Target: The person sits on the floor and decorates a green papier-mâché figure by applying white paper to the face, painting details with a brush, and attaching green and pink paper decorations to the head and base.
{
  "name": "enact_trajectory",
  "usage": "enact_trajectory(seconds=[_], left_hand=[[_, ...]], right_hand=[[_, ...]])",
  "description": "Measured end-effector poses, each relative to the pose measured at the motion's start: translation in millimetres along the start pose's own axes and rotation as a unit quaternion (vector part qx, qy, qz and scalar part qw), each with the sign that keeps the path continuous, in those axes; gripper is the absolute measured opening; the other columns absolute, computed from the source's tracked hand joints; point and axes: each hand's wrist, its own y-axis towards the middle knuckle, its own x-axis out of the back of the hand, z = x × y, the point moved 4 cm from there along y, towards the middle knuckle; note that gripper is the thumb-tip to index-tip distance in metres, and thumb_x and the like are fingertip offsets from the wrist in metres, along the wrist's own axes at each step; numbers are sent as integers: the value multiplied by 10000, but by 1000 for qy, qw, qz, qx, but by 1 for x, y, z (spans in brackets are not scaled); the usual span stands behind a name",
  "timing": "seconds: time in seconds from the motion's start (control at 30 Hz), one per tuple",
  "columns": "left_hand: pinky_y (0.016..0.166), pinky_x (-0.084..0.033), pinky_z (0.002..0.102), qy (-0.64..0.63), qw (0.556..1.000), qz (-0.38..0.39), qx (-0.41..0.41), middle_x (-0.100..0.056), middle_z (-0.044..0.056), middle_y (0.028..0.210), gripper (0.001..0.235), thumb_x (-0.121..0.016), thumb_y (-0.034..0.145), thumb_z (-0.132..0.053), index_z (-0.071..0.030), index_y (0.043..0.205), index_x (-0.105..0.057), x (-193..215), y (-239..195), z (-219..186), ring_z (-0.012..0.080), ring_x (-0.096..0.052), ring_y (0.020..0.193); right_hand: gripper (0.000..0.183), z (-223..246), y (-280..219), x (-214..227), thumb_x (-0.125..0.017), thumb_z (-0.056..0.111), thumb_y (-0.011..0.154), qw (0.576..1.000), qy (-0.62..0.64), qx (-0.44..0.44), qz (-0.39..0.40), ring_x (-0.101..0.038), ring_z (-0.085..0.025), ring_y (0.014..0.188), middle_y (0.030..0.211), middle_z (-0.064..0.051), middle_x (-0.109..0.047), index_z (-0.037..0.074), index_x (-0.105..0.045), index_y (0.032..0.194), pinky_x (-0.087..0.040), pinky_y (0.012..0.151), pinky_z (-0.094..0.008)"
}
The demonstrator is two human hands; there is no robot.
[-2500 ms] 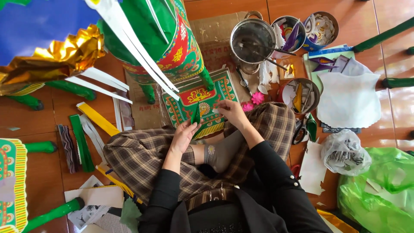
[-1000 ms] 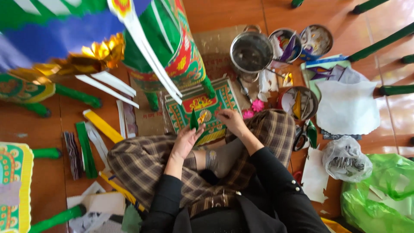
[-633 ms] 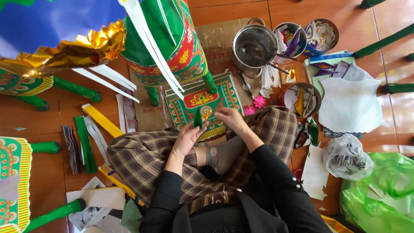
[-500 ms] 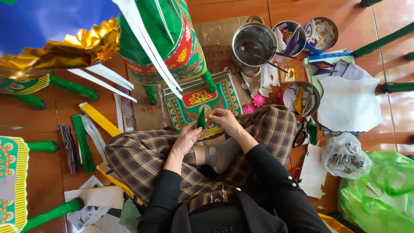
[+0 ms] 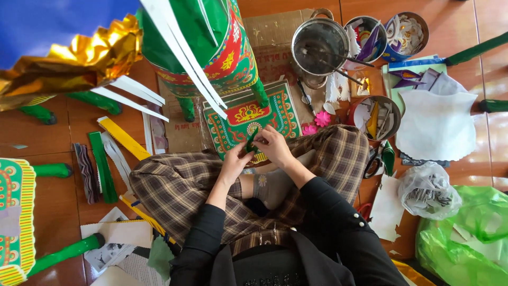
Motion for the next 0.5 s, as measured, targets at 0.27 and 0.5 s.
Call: enact_trajectory(seconds=[0.27, 0.5], left_hand=[[634, -630, 337, 38, 999, -5, -16, -726, 213, 972, 326, -720, 888, -43, -41, 1212, -682, 0, 0, -3, 227, -712, 833], [587, -586, 371, 100, 994, -36, -23, -726, 223, 913, 248, -678, 949, -161, -26, 1154, -707, -2, -1, -6, 224, -703, 818]], right_hand=[[609, 26, -3, 12, -783, 27, 806, 992, 68, -104, -21, -602, -318, 868, 943, -136, -475, 23, -396, 1276, -508, 748, -455], [851, 27, 1, 9, -723, -50, 835, 973, 190, -126, 44, -529, -184, 652, 694, -94, -572, 75, -247, 1529, -427, 627, -310]])
